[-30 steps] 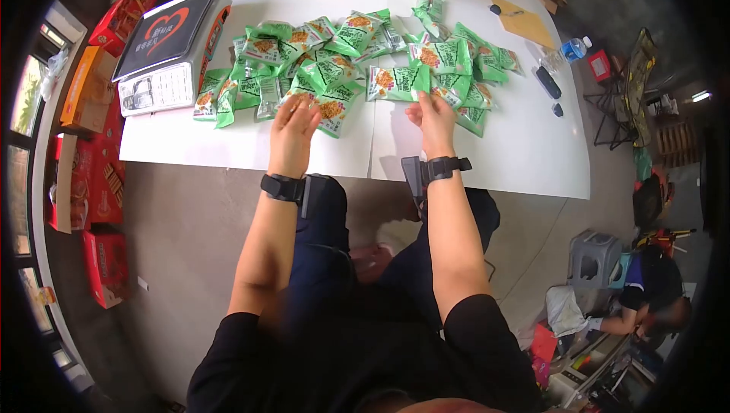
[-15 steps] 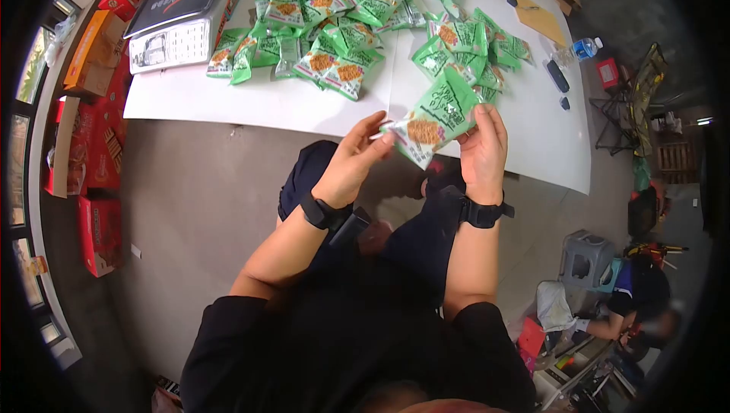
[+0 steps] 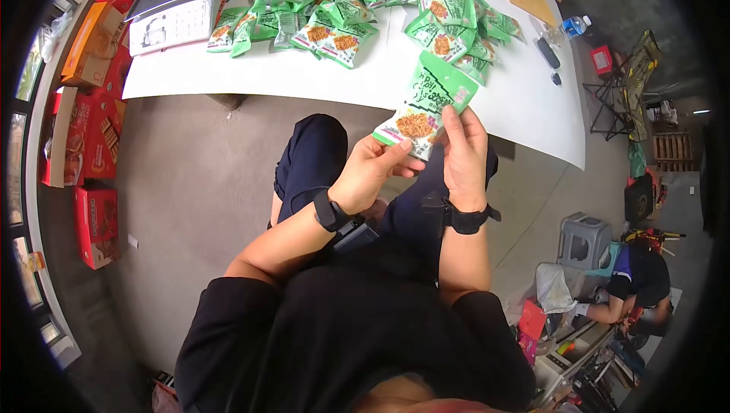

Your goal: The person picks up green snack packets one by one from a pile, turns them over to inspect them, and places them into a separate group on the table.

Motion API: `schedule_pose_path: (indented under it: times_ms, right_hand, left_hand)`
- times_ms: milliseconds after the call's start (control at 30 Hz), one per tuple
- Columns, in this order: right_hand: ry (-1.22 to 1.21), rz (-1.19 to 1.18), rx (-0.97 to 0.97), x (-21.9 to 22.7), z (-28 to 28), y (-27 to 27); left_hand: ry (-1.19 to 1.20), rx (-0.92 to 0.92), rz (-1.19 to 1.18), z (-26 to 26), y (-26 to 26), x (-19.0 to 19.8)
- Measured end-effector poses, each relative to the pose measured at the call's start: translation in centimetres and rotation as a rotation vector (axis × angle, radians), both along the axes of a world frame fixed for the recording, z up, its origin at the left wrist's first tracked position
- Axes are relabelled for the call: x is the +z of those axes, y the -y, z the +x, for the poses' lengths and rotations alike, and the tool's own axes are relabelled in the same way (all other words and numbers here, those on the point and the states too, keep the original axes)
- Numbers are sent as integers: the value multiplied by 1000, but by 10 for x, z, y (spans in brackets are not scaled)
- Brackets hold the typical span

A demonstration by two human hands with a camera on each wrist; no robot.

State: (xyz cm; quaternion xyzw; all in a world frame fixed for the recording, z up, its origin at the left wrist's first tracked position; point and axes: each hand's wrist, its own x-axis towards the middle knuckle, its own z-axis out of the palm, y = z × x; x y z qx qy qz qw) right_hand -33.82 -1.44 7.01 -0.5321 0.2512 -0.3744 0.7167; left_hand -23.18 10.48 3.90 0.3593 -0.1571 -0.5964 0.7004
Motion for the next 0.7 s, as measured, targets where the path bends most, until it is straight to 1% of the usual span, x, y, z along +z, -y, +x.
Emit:
schedule_pose_path:
  times_ms: [67,233,300,367,433,500,533,600,633,700]
  right_hand:
    - [-11,2,-59,3,-1,-5]
    - [-42,-33,-115,6,-6,-10]
    - [-50,-63,-142,8,-7,-10]
    - [-43,-17,-196,8,-7,-9]
    - [-13,-16,-199,10,-7,-8]
    - [24,5,-192,11,-10,-6]
    - [25,5,-192,12,-10,-7]
    - [58,49,-180,21,-9,-10]
    - [57,48,-179,26,-8,-9]
    - [126,73,-209,33,-5,-6]
  left_hand:
    - [20,-1,7,-7,-3,3]
    - [78,-26,19,-12,-8,3]
    - [66,6,19,-13,-8,4]
    - [104,-4,4,-13,-9,-1]
    - [142,-12,-9,-14,-9,2]
    - [-14,123,-28,-17,-10,9]
    - [-13,123,-28,-15,-10,9]
    - [136,113,-24,-12,-11,8]
    - [135,114,-25,-11,-11,5]
    - [295,89,-21,-11,-11,-2]
